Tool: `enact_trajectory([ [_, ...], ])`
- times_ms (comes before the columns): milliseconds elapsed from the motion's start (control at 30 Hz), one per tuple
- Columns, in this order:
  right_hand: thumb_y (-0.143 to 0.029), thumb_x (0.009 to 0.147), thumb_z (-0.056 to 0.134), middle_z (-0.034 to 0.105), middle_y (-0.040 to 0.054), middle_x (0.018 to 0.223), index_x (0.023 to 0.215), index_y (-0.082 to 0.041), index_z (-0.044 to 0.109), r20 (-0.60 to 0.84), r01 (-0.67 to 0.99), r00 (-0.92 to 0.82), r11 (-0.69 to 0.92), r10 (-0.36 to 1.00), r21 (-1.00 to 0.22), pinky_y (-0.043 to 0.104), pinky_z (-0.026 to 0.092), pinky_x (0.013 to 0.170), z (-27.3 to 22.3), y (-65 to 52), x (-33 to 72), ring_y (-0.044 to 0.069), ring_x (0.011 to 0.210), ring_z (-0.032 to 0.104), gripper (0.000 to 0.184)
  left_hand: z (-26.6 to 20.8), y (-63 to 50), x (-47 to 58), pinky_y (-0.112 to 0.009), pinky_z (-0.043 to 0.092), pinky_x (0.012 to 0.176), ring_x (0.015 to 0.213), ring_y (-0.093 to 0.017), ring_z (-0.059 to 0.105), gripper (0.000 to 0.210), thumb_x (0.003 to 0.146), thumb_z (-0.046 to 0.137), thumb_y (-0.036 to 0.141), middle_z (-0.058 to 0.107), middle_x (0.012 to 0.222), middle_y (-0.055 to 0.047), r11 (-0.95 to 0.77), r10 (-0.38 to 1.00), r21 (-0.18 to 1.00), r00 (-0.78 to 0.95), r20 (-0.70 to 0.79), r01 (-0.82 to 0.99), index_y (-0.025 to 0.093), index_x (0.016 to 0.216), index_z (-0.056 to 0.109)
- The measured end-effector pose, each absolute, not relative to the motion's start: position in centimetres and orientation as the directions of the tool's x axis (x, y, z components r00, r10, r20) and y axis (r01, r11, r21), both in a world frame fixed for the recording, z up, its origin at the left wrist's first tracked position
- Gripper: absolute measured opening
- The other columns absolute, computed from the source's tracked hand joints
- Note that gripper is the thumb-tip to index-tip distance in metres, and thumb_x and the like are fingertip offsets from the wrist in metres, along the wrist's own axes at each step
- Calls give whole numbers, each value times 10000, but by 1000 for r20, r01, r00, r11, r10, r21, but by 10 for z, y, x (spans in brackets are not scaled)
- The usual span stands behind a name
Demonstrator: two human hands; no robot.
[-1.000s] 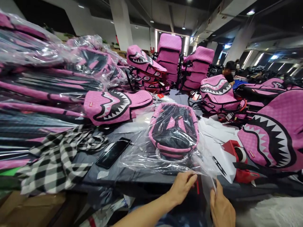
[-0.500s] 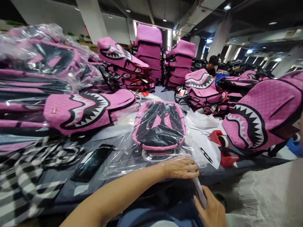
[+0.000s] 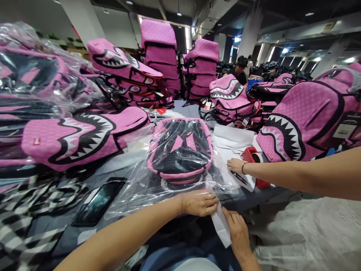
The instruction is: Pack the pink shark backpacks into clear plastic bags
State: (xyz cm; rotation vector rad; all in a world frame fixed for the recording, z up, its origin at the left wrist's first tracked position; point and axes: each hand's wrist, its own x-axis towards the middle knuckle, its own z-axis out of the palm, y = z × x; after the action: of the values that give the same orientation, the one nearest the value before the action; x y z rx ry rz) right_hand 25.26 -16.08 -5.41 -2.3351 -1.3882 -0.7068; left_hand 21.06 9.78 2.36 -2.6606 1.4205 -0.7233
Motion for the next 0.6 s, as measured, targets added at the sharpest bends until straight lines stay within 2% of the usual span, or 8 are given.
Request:
enact_trajectory([
  [100, 58, 761, 416, 780, 63, 915, 1271, -192, 637, 553, 912, 348, -410, 757, -12, 280, 603, 733, -89, -157, 254, 208, 797, 738, 609, 19, 94, 212, -290, 532, 844, 854, -183, 662, 220, 991, 514, 117, 756, 1017, -148, -577, -807, -295, 477, 348, -762, 97, 1155, 658],
  [167, 56, 728, 400, 786, 38, 872, 1197, -205, 685, 528, 929, 338, -367, 779, -52, 255, 596, 689, -104, -168, 259, 195, 739, 738, 608, 19, 92, 211, -284, 536, 815, 801, -173, 659, 197, 977, 543, 113, 762, 928, -119, -569, -814, -290, 477, 331, -770, 118, 1135, 660],
  [233, 28, 775, 368, 767, 5, 792, 1141, -241, 713, 527, 942, 327, -317, 785, -113, 232, 582, 637, -97, -183, 272, 177, 674, 723, 571, 21, 93, 208, -298, 539, 867, 866, -178, 677, 145, 984, 565, 156, 768, 966, -114, -579, -802, -266, 480, 354, -771, 150, 1086, 668],
  [333, -147, 960, 434, 764, 41, 922, 1293, -248, 646, 620, 927, 360, -342, 698, -153, 251, 589, 702, -45, -191, 296, 183, 780, 731, 407, 28, 100, 195, -384, 490, 1072, 1102, -214, 680, 159, 1013, 549, 219, 762, 1141, -113, -632, -735, -191, 503, 454, -751, 164, 1107, 665],
  [400, -314, 967, 577, 734, 116, 1144, 1404, -233, 575, 716, 885, 380, -455, 586, -97, 369, 581, 878, -2, -173, 307, 258, 1005, 714, 444, 32, 104, 185, -416, 426, 1169, 1215, -218, 652, 219, 1028, 507, 192, 746, 1220, -116, -669, -677, -118, 536, 504, -734, 164, 1201, 639],
  [467, -338, 966, 589, 699, 136, 1257, 1349, -262, 628, 771, 914, 260, -406, 581, -3, 445, 548, 946, 33, -137, 316, 312, 1153, 664, 392, 35, 108, 176, -380, 430, 1172, 1267, -203, 631, 322, 1035, 457, 152, 727, 1268, -130, -706, -607, -23, 589, 534, -708, 173, 1337, 569],
  [533, -292, 1011, 466, 753, 112, 1098, 1235, -249, 702, 755, 960, 194, -281, 626, -14, 371, 572, 828, 56, -95, 328, 261, 992, 718, 328, 40, 110, 171, -326, 497, 1099, 1269, -197, 634, 449, 1032, 413, 115, 681, 1344, -158, -756, -508, 73, 654, 561, -650, 190, 1474, 449],
  [600, -296, 1033, 370, 763, 80, 882, 1090, -199, 746, 746, 964, 262, -195, 612, -179, 286, 554, 672, 73, -61, 344, 199, 757, 717, 392, 49, 110, 171, -312, 547, 1025, 1255, -207, 645, 565, 1010, 397, 82, 627, 1415, -169, -816, -358, 185, 729, 584, -548, 215, 1556, 337],
])
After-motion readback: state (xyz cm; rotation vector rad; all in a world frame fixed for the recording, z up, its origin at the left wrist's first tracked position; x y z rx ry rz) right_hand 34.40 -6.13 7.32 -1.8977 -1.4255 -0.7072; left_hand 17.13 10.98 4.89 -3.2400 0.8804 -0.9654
